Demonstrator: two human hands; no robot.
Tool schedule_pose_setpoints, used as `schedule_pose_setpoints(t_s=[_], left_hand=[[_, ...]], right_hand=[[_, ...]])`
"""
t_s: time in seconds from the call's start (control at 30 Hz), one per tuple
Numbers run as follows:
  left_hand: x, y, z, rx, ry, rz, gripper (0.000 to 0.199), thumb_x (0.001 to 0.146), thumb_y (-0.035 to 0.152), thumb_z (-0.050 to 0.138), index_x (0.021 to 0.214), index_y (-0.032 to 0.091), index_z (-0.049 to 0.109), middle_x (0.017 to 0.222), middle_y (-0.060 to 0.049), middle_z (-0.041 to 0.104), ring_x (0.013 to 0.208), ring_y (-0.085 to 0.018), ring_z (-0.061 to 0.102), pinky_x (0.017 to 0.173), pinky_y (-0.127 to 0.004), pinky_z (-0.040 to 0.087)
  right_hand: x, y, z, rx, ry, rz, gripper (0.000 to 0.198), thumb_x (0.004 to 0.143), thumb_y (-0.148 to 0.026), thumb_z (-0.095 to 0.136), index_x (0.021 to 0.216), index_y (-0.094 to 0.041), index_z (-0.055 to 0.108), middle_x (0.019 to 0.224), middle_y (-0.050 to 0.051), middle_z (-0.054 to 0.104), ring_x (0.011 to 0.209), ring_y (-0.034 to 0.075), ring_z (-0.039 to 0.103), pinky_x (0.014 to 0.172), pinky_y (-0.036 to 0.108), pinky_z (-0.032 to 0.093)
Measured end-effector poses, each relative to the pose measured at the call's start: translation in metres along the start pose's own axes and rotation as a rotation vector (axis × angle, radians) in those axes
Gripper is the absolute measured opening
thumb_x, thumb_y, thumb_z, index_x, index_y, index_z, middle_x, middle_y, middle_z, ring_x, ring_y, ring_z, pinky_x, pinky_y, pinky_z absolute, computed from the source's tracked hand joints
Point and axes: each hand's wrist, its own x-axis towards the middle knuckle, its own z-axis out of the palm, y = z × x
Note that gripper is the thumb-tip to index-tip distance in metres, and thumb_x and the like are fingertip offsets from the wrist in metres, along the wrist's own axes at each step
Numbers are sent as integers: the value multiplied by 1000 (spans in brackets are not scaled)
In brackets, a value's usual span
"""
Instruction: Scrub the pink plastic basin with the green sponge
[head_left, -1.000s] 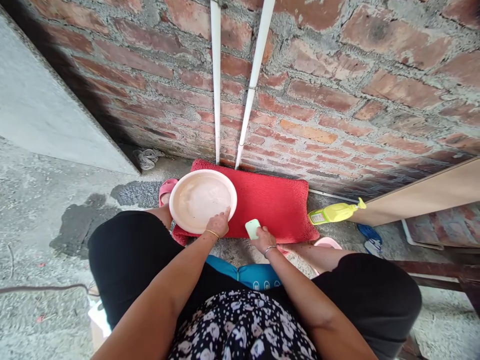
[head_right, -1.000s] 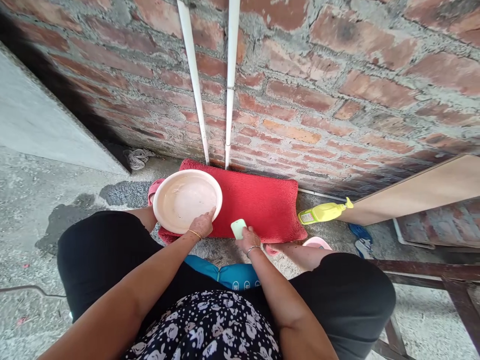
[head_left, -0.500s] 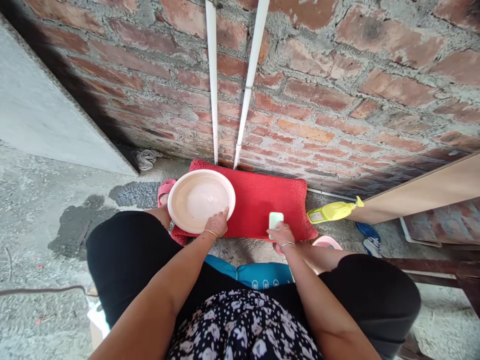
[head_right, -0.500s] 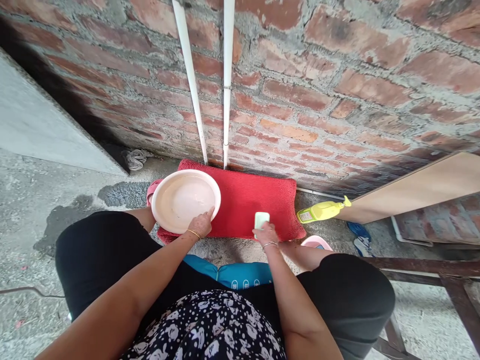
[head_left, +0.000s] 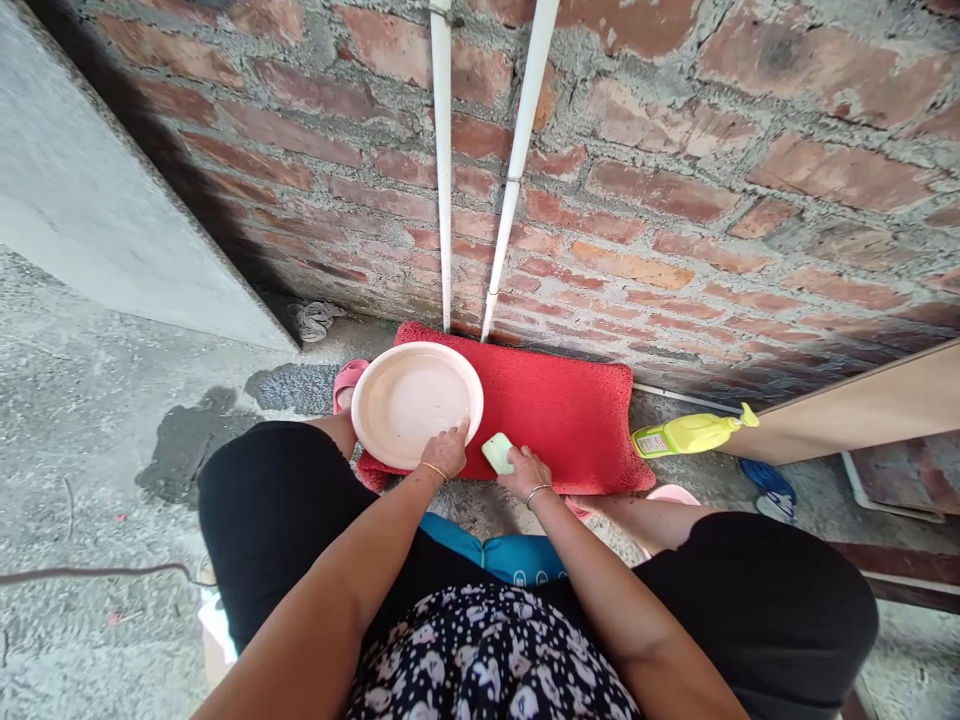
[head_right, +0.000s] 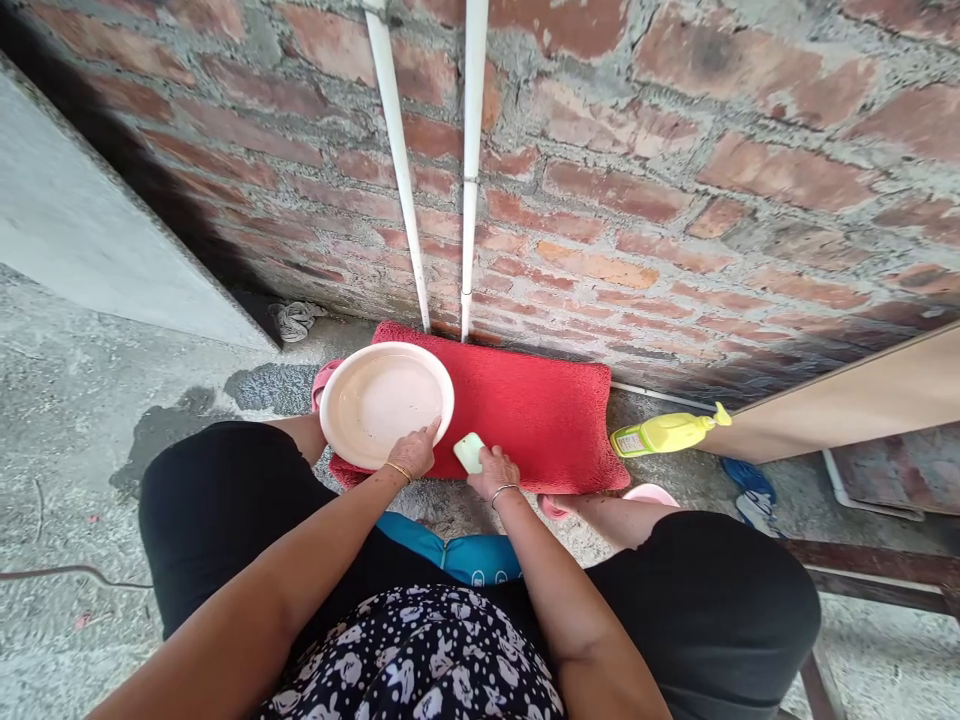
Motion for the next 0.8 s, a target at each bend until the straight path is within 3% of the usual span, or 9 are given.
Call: schedule_pose_setpoints(t_s=[0.2,0.4,0.5,0.6,0.8], left_hand=[[-1,0,-2,-17,-16,1,71,81,18,38,145,21,8,117,-15,53,101,-24,55,82,-35,44],[0,-1,0,-13,10,6,70,80,17,38,145,21,11,116,-14,54,101,-24,55,80,-35,44],[0,-1,0,1,4,2,71,80,16,37,145,20,9,118,-14,53,103,-24,54,82,-35,44],[1,0,-1,11,-9,-7,71,80,16,36,145,21,9,119,-14,53,102,-23,54,81,-34,44],[2,1,0,-23,-2,-6,69,80,16,37,144,22,13,116,-13,54,100,-23,54,80,-34,44]], right_hand=[[0,25,-4,48,15,175,39,69,-47,59,102,-28,53,99,2,48,83,18,56,65,27,37],[4,-8,5,34,70,13,40,69,-49,59,101,-27,53,102,3,48,87,19,55,67,27,37],[7,-8,4,3,70,-12,40,69,-47,61,102,-27,53,105,4,48,91,20,54,69,28,38],[6,24,-5,24,88,123,42,68,-48,60,104,-28,53,105,4,48,91,20,55,68,28,38],[-15,122,-20,218,134,592,44,71,-54,55,104,-25,54,101,7,53,81,21,58,63,30,40]])
